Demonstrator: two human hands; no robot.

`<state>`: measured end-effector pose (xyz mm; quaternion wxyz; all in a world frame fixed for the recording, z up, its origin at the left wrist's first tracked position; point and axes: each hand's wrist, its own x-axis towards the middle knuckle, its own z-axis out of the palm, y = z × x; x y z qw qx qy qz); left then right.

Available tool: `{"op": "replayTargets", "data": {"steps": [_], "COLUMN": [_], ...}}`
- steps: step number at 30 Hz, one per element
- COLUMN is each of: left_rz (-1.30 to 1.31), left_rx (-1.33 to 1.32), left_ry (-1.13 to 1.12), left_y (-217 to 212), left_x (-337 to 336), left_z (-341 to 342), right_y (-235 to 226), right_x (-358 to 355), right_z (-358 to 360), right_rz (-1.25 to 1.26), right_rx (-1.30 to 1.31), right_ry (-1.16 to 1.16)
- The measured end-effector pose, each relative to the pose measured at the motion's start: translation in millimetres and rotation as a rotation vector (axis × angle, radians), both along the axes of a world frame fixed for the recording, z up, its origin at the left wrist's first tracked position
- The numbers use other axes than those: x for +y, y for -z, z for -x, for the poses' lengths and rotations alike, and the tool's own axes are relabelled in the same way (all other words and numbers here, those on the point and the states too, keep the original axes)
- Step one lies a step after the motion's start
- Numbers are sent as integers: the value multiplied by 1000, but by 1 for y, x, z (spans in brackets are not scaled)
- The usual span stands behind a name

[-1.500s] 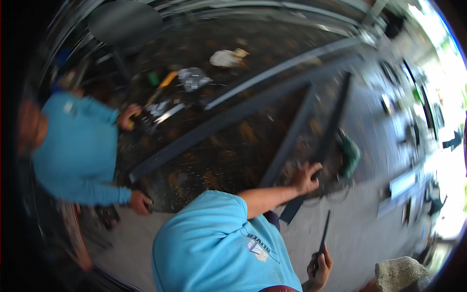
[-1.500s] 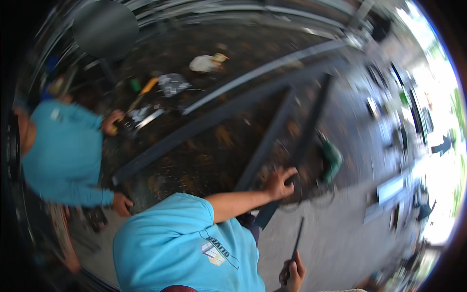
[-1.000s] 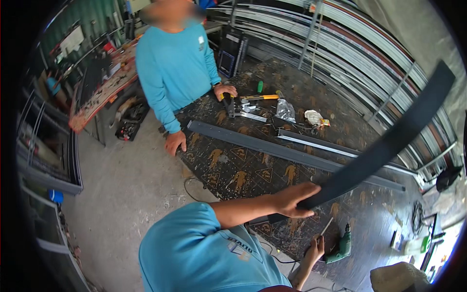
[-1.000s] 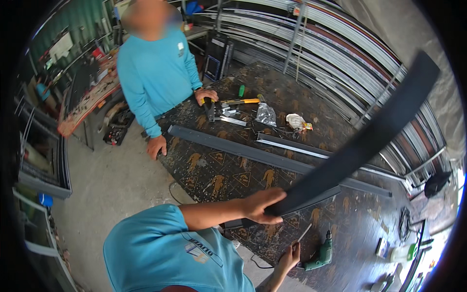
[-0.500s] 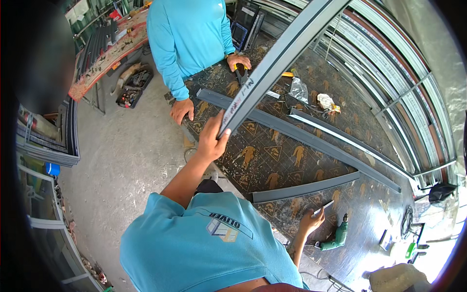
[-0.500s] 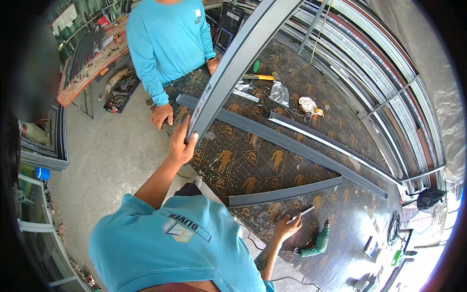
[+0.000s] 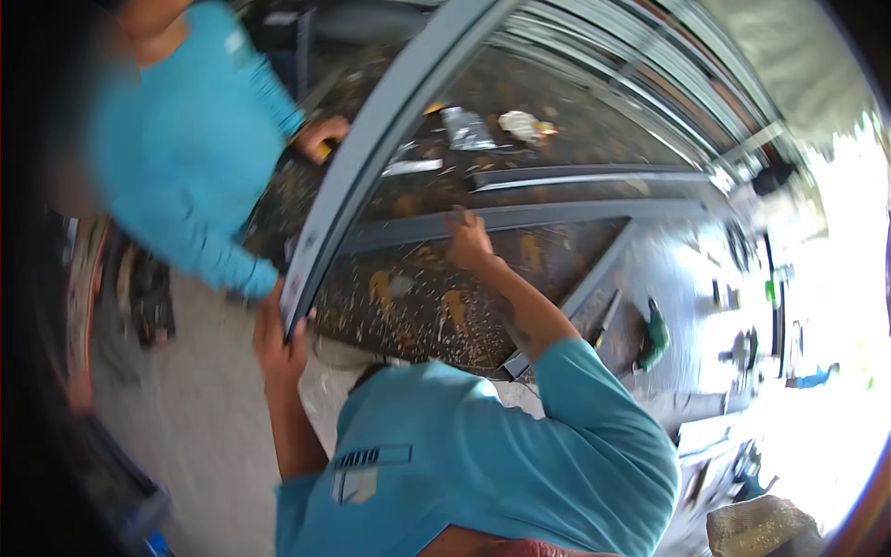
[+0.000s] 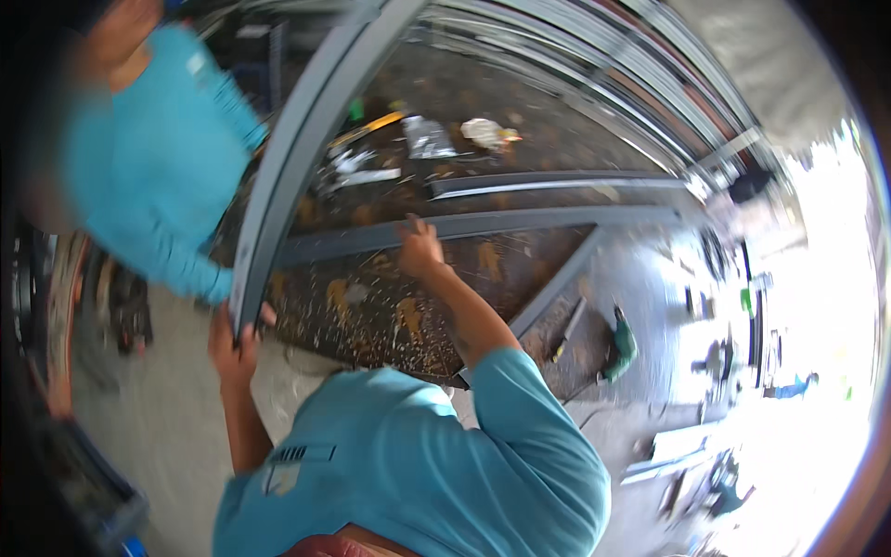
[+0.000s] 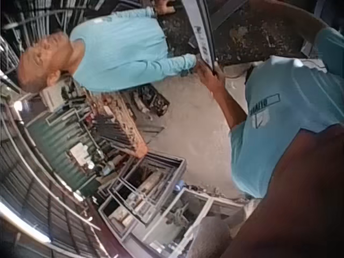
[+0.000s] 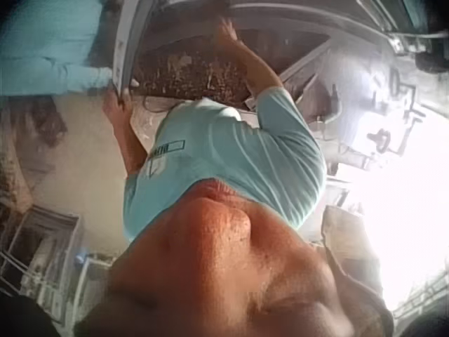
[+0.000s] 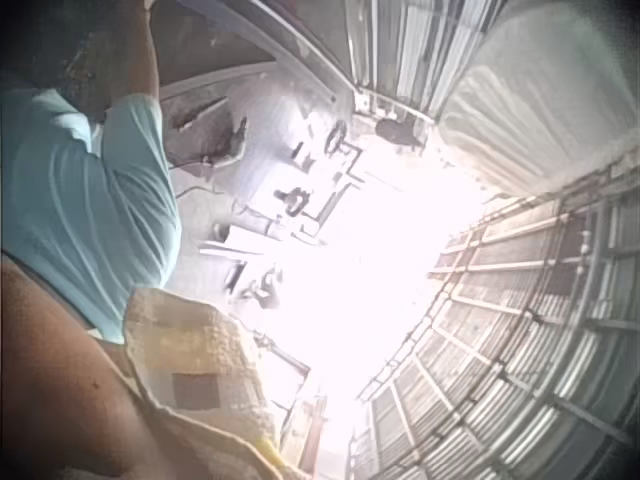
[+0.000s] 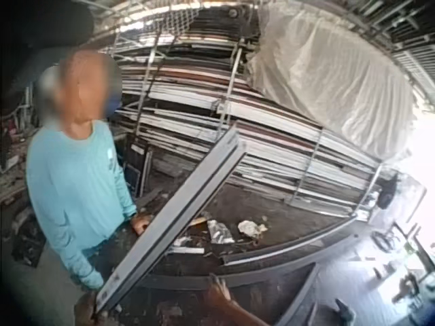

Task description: Assembling metal frames by drilling holes and using a rivet gun to secure joints.

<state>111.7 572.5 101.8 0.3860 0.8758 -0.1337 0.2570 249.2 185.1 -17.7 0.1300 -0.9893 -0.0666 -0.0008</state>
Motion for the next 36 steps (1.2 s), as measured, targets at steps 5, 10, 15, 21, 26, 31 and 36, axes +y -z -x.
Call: {"op": "replayTargets", "data": {"steps": [5,10,15,21,26,31,36], "left_rz": [-172,-263,-293,-648,-1004,-1060,-1030], "left_rx": [123,166,201,-2,-283,-34,-356], "left_ry": [-58,-131,-116,70,485,374,625], "left_y": [-6,1,14,35,5,-103,-190], "left_x": [41,33,17,29,36,-10,-68], "left_z": [30,42,48,12,-26,-12,-7], "right_y": [17,8,0,-67,-132,-149,-132], "right_x": [-4,-3,-3,-16,-42,-74,-70], "right_z": [-46,-34,4,72,120,120,123], "right_rz": [151,76,85,-581,-194,-103,-214], "right_rx": [463,397,432,-514,-814,-717,-568], "right_ry": [-56,-14,0,196,56,-80,-100]}}
